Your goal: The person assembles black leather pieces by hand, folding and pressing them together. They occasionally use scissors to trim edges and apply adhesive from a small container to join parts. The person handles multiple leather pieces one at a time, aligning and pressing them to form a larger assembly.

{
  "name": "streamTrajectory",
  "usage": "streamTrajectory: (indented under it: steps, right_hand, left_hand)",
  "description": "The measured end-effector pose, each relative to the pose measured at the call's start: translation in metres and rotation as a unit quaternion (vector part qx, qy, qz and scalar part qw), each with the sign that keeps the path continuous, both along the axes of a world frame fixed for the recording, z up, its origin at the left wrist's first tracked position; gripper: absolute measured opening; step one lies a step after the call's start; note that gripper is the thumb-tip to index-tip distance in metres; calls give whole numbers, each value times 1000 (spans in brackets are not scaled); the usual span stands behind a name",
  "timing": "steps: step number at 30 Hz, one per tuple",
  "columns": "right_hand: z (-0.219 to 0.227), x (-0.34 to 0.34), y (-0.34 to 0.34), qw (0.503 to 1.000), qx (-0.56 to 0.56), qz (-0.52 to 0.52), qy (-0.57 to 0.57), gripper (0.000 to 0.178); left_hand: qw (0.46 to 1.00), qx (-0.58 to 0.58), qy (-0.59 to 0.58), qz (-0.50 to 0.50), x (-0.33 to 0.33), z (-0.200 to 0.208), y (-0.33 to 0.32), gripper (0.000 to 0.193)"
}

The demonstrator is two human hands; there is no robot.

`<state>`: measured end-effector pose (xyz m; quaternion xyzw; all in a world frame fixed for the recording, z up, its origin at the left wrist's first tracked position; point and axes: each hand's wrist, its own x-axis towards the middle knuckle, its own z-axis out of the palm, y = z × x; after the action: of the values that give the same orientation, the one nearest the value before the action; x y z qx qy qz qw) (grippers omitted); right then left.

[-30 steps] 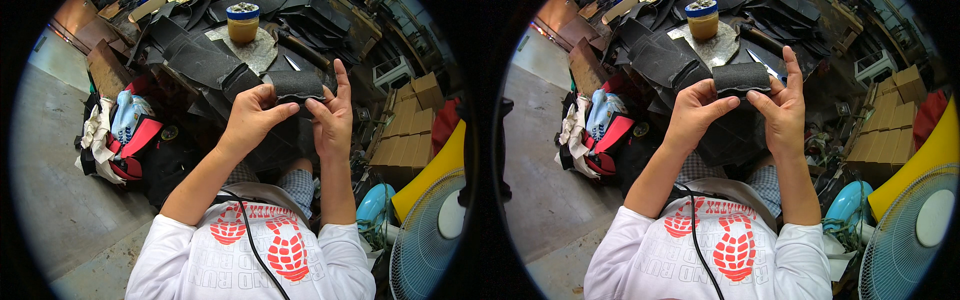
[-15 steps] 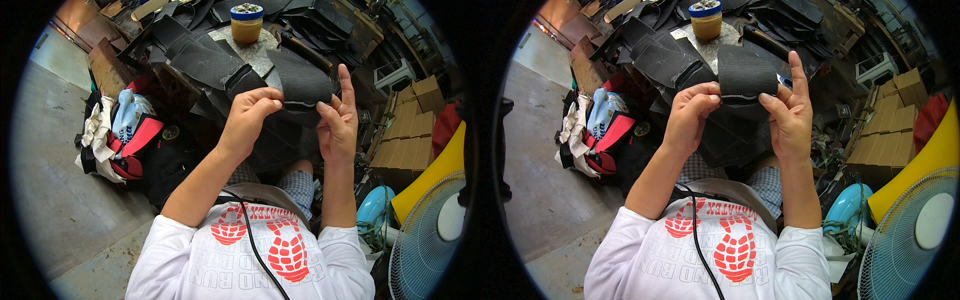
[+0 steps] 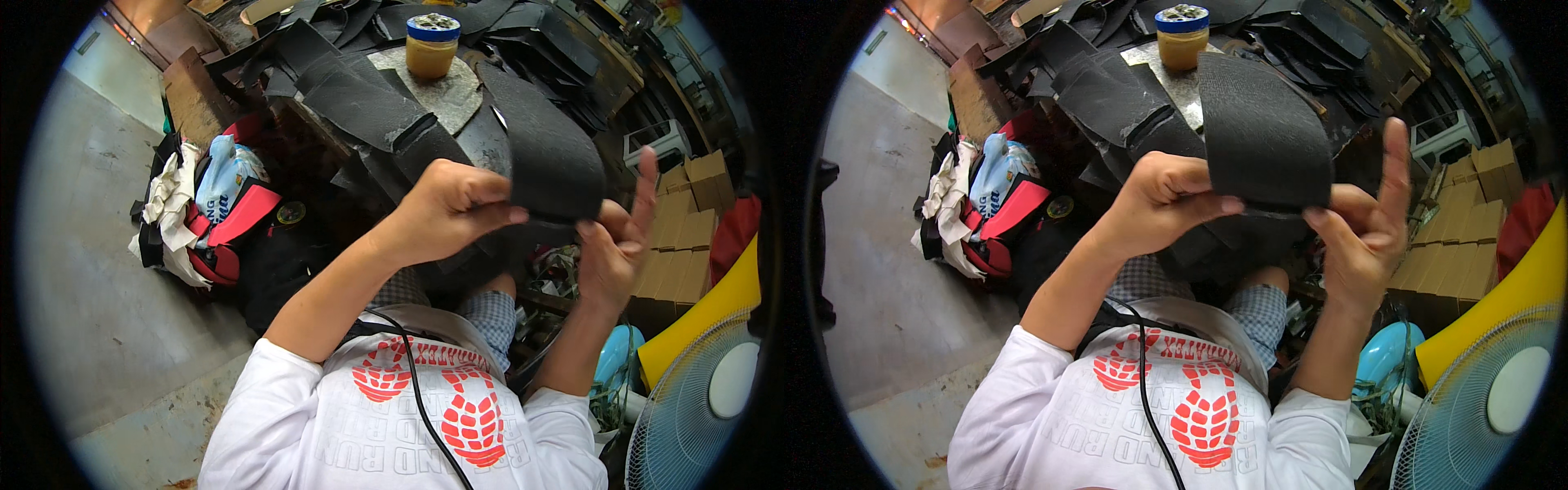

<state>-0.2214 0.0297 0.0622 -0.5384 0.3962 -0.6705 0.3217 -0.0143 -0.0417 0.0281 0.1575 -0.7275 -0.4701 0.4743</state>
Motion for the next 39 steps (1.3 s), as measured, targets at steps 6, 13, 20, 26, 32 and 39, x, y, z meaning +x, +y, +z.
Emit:
streamTrajectory:
  steps: [6, 13, 20, 26, 32, 39]
  right_hand:
    - [19, -16, 15, 990, -107, -21, 92, 91]
    - [14, 33, -4, 995, -51, 82, 39, 102]
    - [-27, 75, -57, 971, 179, 130, 86, 92]
    - [-48, 73, -64, 916, 101, -12, 388, 95]
    - [-70, 85, -64, 881, 47, 51, 468, 93]
    - [-66, 82, -53, 837, -50, -44, 542, 90]
  left_hand:
    - [993, -27, 114, -25, -18, 23, 15, 31]
    - [976, 33, 183, 114, 20, 39, 9, 56]
    - [876, 177, 104, 437, 81, 0, -31, 71]
    - [787, -256, -297, 476, 65, -39, -36, 63]
    - [853, -157, -294, 402, 40, -60, -54, 45]
    - [892, -135, -240, 359, 28, -61, -64, 46]
